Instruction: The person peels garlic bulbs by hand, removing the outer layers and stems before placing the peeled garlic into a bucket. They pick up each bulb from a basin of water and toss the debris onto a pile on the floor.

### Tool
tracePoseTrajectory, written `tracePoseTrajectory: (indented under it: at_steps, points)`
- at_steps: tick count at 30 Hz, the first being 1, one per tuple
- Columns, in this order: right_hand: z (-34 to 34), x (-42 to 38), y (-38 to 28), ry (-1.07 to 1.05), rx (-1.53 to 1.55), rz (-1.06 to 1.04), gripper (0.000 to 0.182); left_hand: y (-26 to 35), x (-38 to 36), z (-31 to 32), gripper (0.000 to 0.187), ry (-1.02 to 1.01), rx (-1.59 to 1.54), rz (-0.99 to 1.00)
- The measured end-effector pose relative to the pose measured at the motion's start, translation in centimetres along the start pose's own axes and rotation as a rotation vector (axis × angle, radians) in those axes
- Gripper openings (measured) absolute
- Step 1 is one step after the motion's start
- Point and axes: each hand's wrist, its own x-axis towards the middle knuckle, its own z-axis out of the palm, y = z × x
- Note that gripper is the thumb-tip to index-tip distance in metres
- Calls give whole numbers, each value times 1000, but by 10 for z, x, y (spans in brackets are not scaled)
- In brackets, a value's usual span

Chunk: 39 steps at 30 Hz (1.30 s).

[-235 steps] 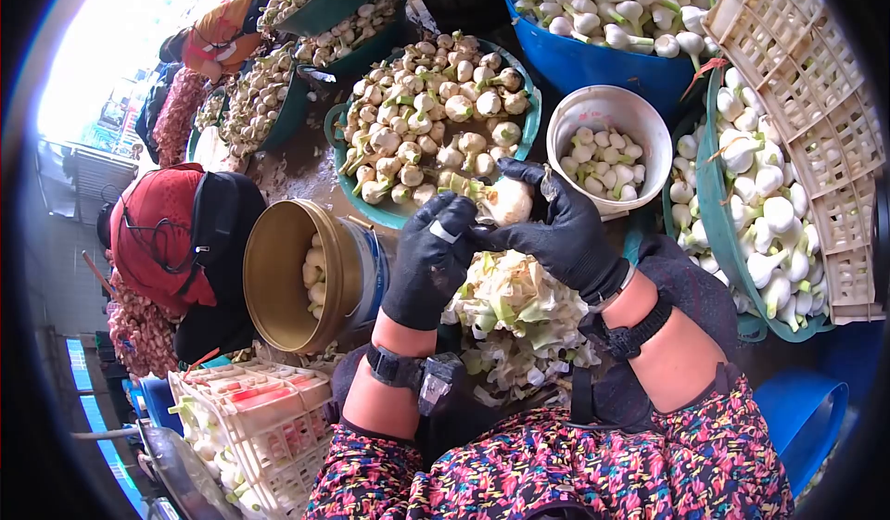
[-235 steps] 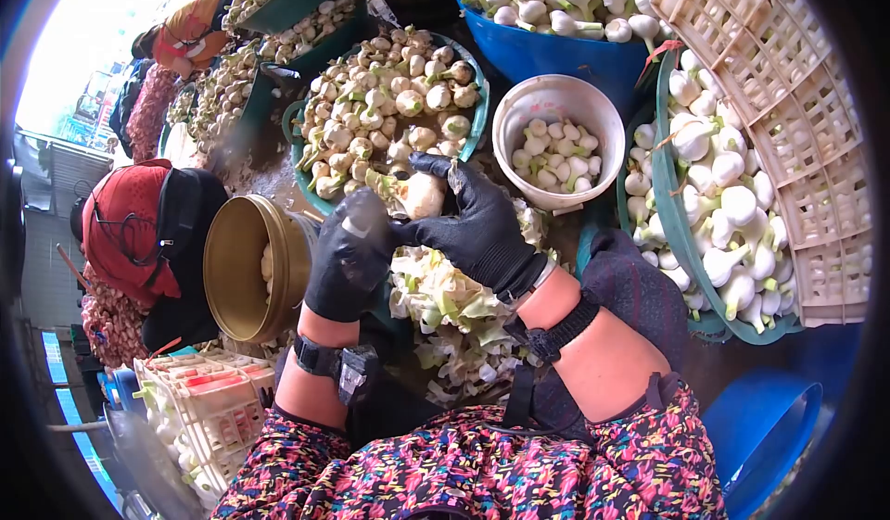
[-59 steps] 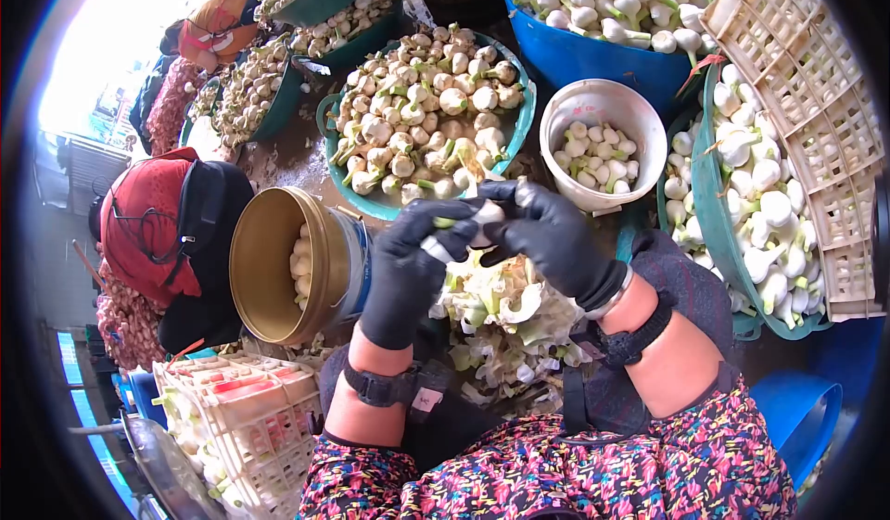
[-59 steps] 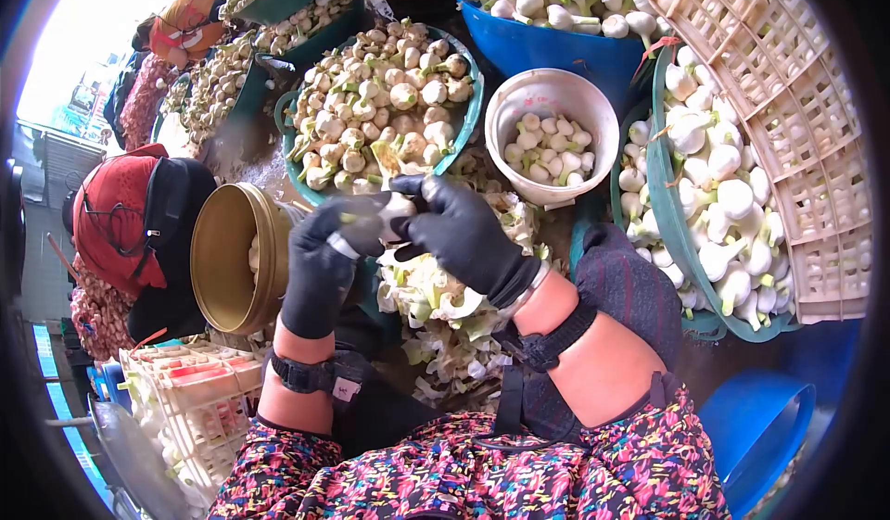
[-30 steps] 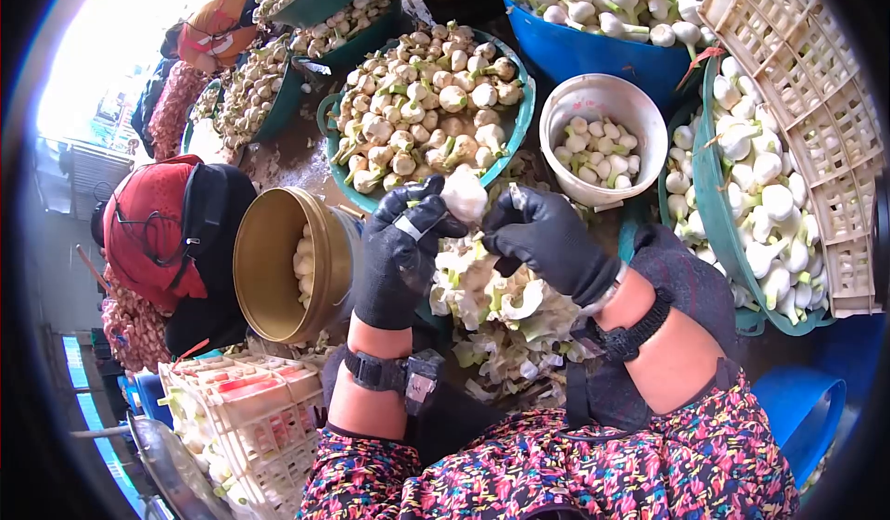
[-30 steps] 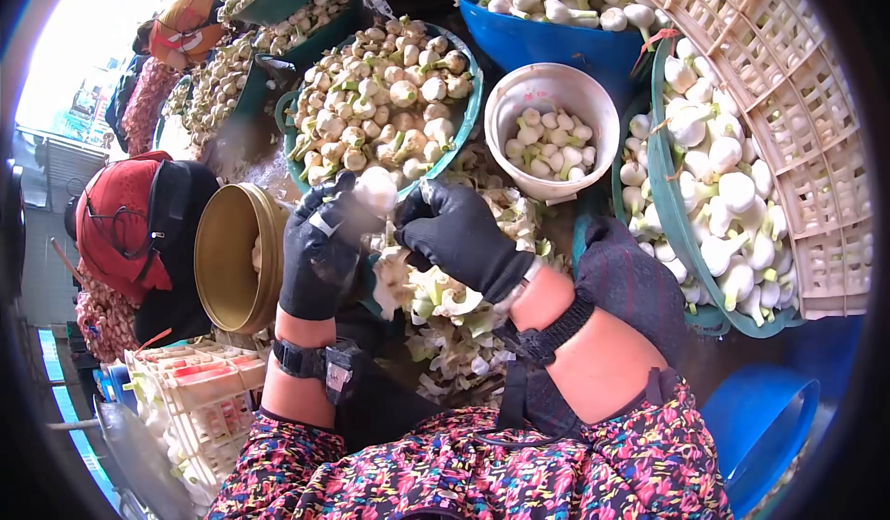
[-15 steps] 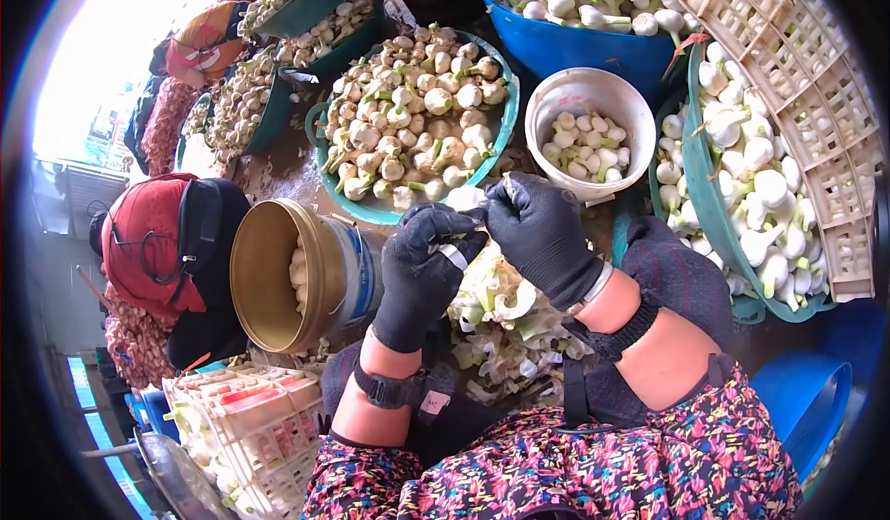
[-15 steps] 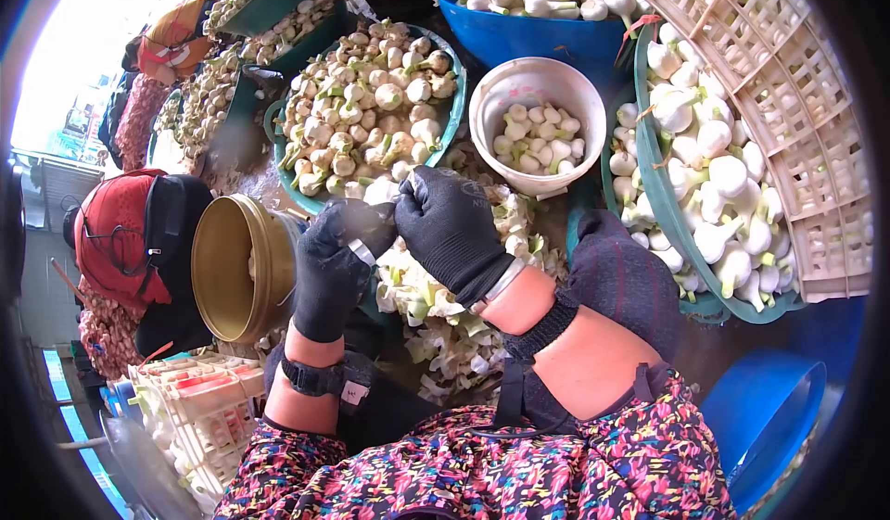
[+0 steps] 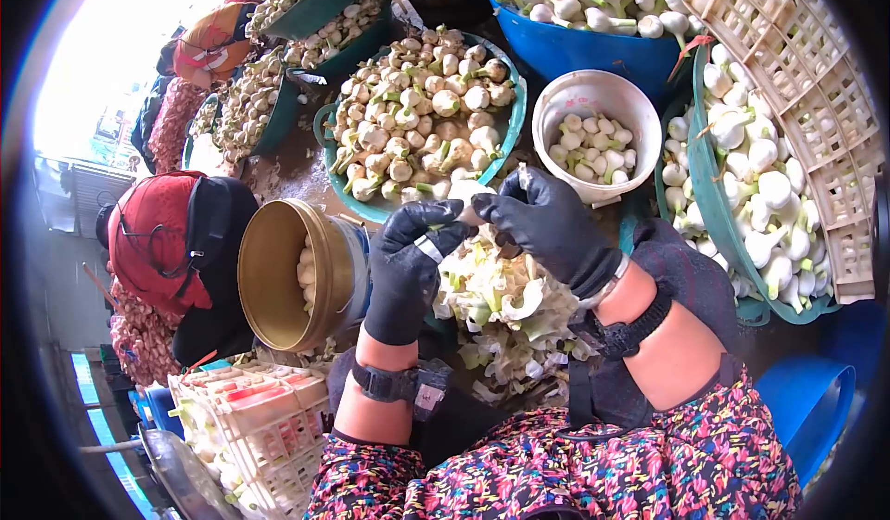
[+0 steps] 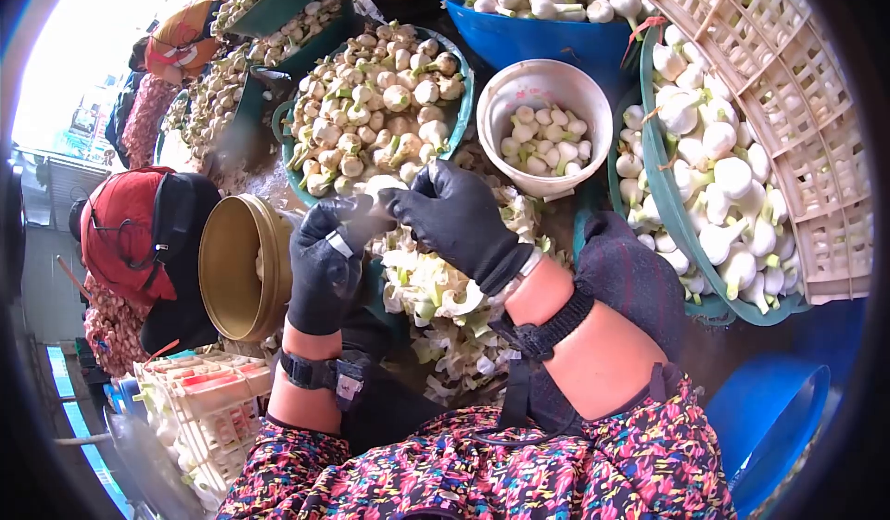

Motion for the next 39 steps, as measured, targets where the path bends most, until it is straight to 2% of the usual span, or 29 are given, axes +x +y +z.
tracePoseTrajectory:
  at_steps: [2,4,6,7,8,10,11,12,14,16,18,19,20,21,22,23,24,26,27,29,30,32,33,34,35,36,37,38,39]
  points:
    - [0,4,9,61,-51,-84,16,2,-1,0,19,16,-141,-117]
    - [-2,4,7,33,58,-111,17,9,4,-9,18,72,-170,-129]
    - [-5,-5,1,58,-125,109,18,19,15,-32,20,48,-508,-133]
    - [-3,-9,2,13,-126,187,18,20,20,-45,27,107,-331,-73]
    - [-2,-13,16,-44,-128,153,17,21,26,-55,36,166,-154,-10]
    - [6,-21,24,-118,-432,27,17,27,40,-57,41,129,-99,45]
    - [9,-23,26,-153,-524,-76,15,25,46,-57,43,-24,-197,180]
    - [12,-27,27,-193,-616,-172,13,35,56,-38,45,48,-95,141]
    - [14,-27,33,-297,-630,-201,12,53,67,15,44,-310,-158,104]
    - [15,-31,41,-327,-678,-350,17,48,87,26,43,-206,-97,80]
    - [12,-31,31,-396,-745,-137,19,18,114,-10,36,-89,219,12]
    - [12,-29,26,-442,-757,-94,14,-12,136,-54,30,-153,415,-23]
    - [11,-28,20,-442,-755,-87,14,-45,149,-85,29,-210,807,112]
    - [10,-28,14,-428,-776,-66,13,-66,155,-107,24,-191,1357,53]
    - [8,-27,13,-413,-799,-45,13,-74,149,-99,23,-65,1460,-206]
    - [4,-26,22,-386,-815,-87,17,-97,156,-123,27,-164,1684,-100]
    - [3,-26,27,-390,-843,-73,17,-117,168,-143,40,-258,1859,-322]
    - [1,-28,34,-297,-875,-196,17,-181,182,-223,34,-430,2001,174]
    - [0,-25,30,-283,-886,-228,22,-188,181,-221,34,-434,1991,181]
    - [-4,-18,19,-343,-943,-151,21,-198,181,-216,51,-426,2090,-219]
    - [-5,-16,14,-408,-986,-77,21,-198,185,-216,51,-430,2087,-217]
    - [-6,-11,13,-430,-1001,-27,19,-192,191,-216,50,-474,2122,-529]
    - [-7,-10,19,-368,-955,-24,23,-187,194,-221,44,-369,1977,-537]
    - [-7,-9,25,-311,-905,-23,28,-172,187,-209,44,-363,1979,-540]
    - [-6,-9,30,-316,-899,-28,28,-152,178,-197,41,-308,1829,-353]
    - [-7,-8,34,-215,-945,-138,36,-127,169,-177,38,-256,1675,-172]
    - [-7,-7,33,-113,-988,-248,46,-97,162,-149,33,-318,1657,-239]
    - [-7,-1,11,-154,-817,-95,65,-55,133,-104,33,-304,1321,-221]
    - [-5,0,19,-79,-755,-219,67,-35,115,-82,34,-315,1180,-258]
